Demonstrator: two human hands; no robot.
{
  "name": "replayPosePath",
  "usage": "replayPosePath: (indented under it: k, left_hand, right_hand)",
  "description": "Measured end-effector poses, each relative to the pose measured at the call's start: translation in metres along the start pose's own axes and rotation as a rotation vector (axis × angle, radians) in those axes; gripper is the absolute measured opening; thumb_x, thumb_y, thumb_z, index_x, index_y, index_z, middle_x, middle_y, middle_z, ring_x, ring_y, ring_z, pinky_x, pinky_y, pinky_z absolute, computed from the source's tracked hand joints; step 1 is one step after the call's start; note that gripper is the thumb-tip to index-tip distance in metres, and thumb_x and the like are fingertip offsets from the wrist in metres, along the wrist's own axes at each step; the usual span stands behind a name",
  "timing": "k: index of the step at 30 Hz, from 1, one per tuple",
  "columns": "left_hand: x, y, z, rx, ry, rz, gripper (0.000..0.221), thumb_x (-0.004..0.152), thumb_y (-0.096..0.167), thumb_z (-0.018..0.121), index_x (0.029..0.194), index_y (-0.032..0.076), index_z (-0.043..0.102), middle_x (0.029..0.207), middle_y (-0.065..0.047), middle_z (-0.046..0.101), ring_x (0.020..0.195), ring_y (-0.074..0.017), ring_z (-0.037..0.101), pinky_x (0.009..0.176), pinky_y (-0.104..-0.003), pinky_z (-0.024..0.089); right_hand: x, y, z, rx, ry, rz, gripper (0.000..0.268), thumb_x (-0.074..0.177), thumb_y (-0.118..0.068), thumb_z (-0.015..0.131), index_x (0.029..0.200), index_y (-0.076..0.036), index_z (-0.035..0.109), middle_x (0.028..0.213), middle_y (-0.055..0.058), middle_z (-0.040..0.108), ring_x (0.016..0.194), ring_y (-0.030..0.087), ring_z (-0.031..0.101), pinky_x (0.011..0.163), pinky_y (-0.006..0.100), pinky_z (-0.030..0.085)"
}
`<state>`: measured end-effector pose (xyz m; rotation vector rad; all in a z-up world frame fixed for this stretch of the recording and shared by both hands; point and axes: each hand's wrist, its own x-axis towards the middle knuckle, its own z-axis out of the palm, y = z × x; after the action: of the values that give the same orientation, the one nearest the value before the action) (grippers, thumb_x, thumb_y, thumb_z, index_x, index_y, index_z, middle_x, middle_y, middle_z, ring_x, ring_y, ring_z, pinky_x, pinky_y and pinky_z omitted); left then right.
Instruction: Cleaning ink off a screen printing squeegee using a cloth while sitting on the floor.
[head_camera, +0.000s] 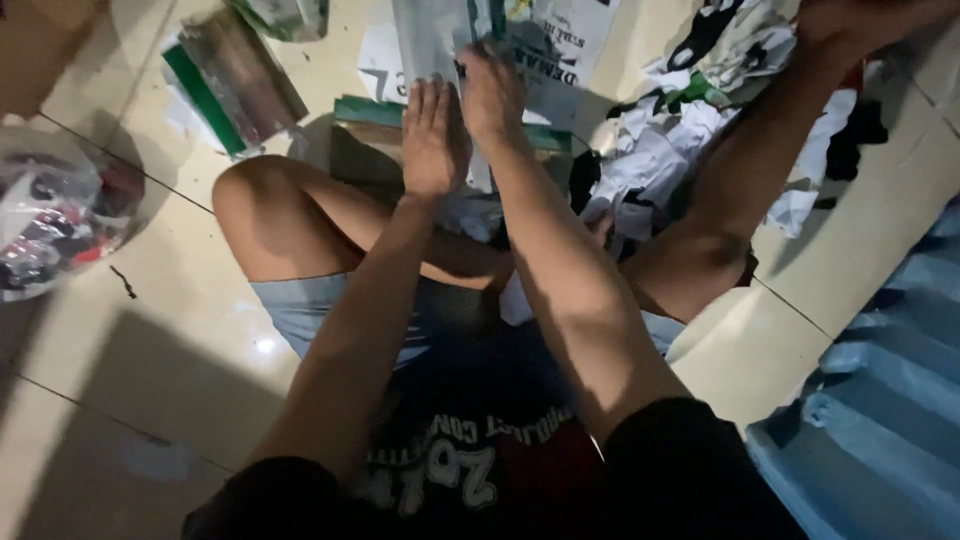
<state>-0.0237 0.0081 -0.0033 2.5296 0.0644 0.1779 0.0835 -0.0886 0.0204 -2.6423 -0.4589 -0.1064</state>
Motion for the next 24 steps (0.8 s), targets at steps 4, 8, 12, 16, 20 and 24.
replayPosePath:
  k: [4,8,12,16,20,24]
  left_hand:
    - [0.001,-0.001,0.001,-0.077,0.051,-0.007,0.057,0.106,0.025,0.039,0.156,-0.003,0.039,0.162,-0.024,0.038,0.154,-0.0465,0.025,0.126,-0.062,0.024]
    - [0.001,0.001,-0.003,-0.065,0.062,0.001,0.056,0.104,0.021,0.044,0.156,0.002,0.041,0.162,-0.023,0.038,0.153,-0.0451,0.025,0.124,-0.062,0.028]
    - [0.001,-0.006,0.008,-0.057,0.068,-0.024,0.051,0.108,0.014,0.041,0.158,0.006,0.042,0.165,-0.016,0.034,0.156,-0.038,0.02,0.125,-0.061,0.028]
    - [0.0,-0.022,0.019,0.018,0.042,0.007,0.053,0.116,0.033,0.03,0.163,0.01,0.032,0.169,-0.012,0.028,0.158,-0.0357,0.017,0.128,-0.057,0.027]
    - [0.005,-0.006,0.008,0.121,-0.113,-0.112,0.06,0.109,0.036,0.023,0.164,0.014,0.03,0.171,-0.012,0.02,0.157,-0.0331,0.009,0.125,-0.064,0.016]
    - [0.012,0.017,-0.006,0.191,-0.196,-0.147,0.068,0.107,0.03,0.049,0.161,-0.004,0.025,0.169,-0.023,0.016,0.156,-0.0379,0.005,0.128,-0.054,0.008]
  right_hand:
    - [-0.066,-0.007,-0.021,-0.03,-0.086,0.022,0.022,0.092,-0.003,0.065,0.109,-0.015,0.072,0.111,0.009,0.073,0.104,0.035,0.068,0.089,0.053,0.05]
    - [-0.154,-0.005,-0.045,0.114,-0.17,-0.018,0.023,0.093,-0.008,0.055,0.112,-0.014,0.067,0.109,0.014,0.061,0.094,0.037,0.06,0.079,0.049,0.049]
    - [-0.179,0.013,-0.046,0.001,-0.38,-0.061,0.035,0.087,-0.017,0.062,0.119,-0.02,0.075,0.115,0.013,0.069,0.097,0.045,0.06,0.074,0.056,0.051]
    - [-0.178,0.048,-0.077,0.51,-0.412,0.267,0.042,0.089,-0.002,0.048,0.124,-0.009,0.07,0.125,0.012,0.072,0.118,0.029,0.065,0.105,0.044,0.048]
    - [-0.167,0.08,-0.1,0.947,0.064,0.695,0.024,0.092,-0.022,0.071,0.115,-0.016,0.069,0.119,0.008,0.069,0.11,0.023,0.066,0.095,0.035,0.053]
    - [-0.161,0.118,-0.051,1.054,-0.126,0.712,0.029,0.091,-0.019,0.077,0.117,-0.013,0.066,0.117,0.014,0.071,0.092,0.024,0.077,0.074,0.032,0.068]
